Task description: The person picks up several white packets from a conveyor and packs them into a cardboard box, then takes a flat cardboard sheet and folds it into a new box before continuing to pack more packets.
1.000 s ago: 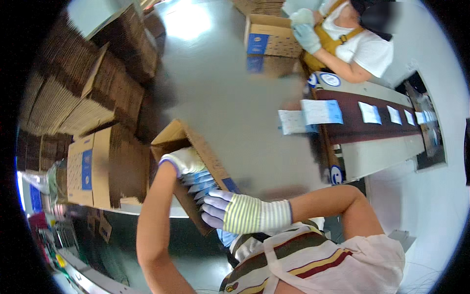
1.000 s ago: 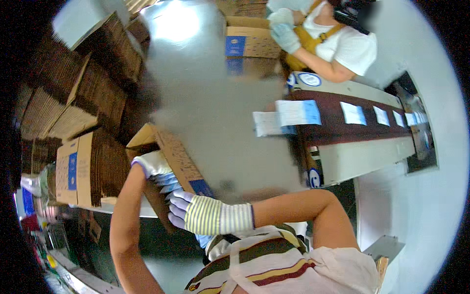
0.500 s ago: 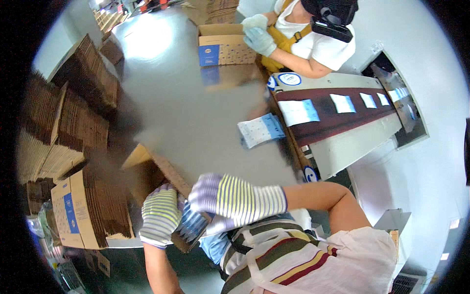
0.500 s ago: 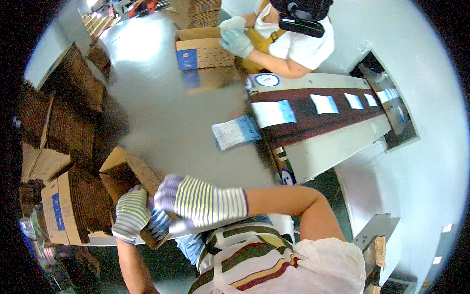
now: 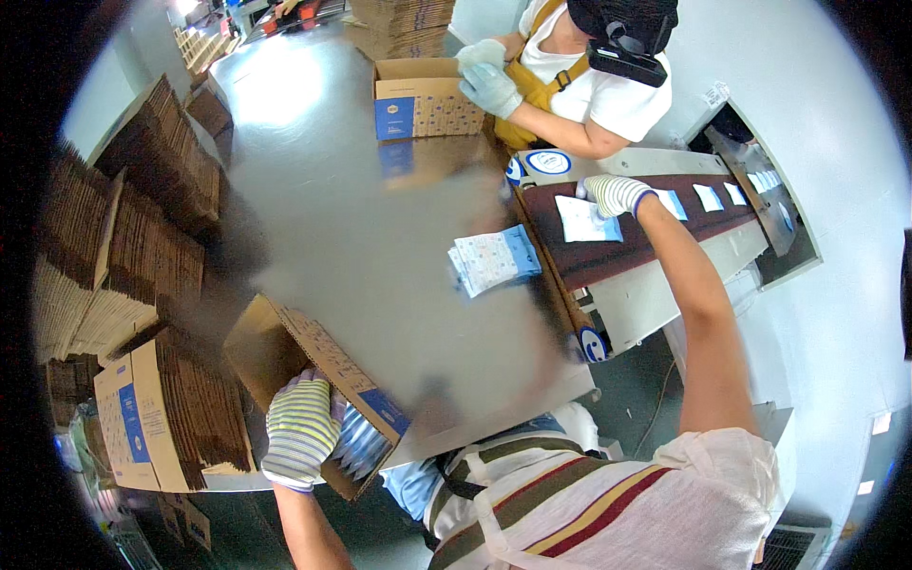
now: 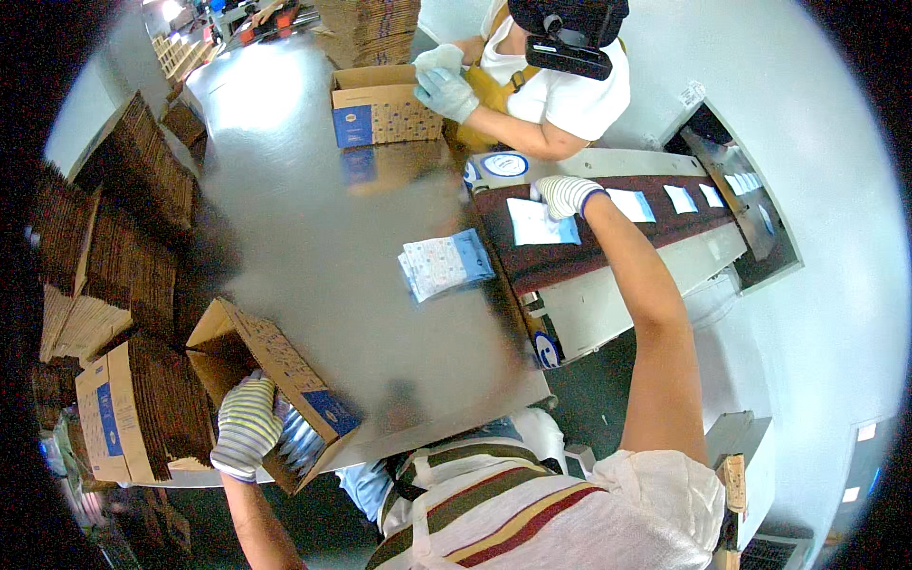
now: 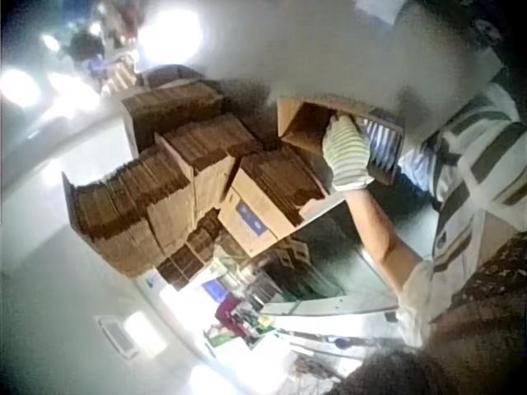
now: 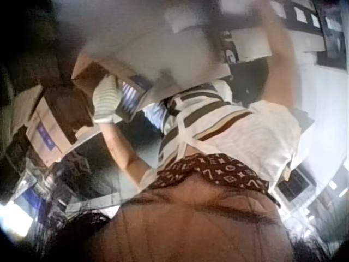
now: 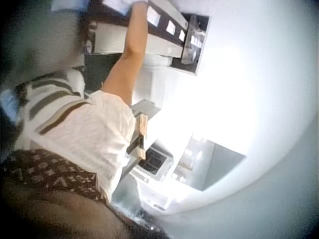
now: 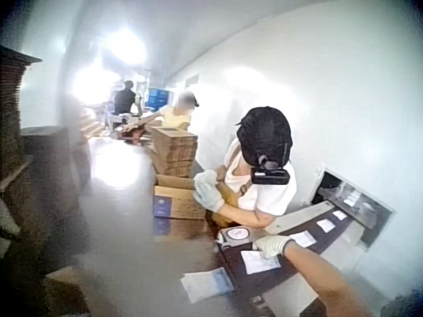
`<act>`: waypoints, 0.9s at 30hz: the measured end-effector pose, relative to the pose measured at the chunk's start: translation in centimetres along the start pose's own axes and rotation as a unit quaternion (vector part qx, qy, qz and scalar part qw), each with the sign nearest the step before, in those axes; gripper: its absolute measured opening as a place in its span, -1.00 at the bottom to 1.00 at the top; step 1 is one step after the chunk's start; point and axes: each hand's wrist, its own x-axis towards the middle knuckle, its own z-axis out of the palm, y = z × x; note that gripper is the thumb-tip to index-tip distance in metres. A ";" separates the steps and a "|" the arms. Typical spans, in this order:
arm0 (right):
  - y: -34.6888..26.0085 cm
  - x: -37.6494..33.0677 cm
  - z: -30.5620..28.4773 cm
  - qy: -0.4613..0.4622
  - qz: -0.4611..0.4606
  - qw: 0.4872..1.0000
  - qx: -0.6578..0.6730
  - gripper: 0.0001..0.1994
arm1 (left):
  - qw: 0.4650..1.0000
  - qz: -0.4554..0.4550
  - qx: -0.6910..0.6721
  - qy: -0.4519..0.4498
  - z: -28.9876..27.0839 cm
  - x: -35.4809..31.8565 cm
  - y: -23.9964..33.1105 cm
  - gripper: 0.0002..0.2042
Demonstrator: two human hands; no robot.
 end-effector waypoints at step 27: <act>-26.0 -6.5 10.2 -0.047 -0.269 0.955 0.113 -0.58 | 0.998 0.059 -0.013 0.015 2.2 1.7 -0.3 -0.78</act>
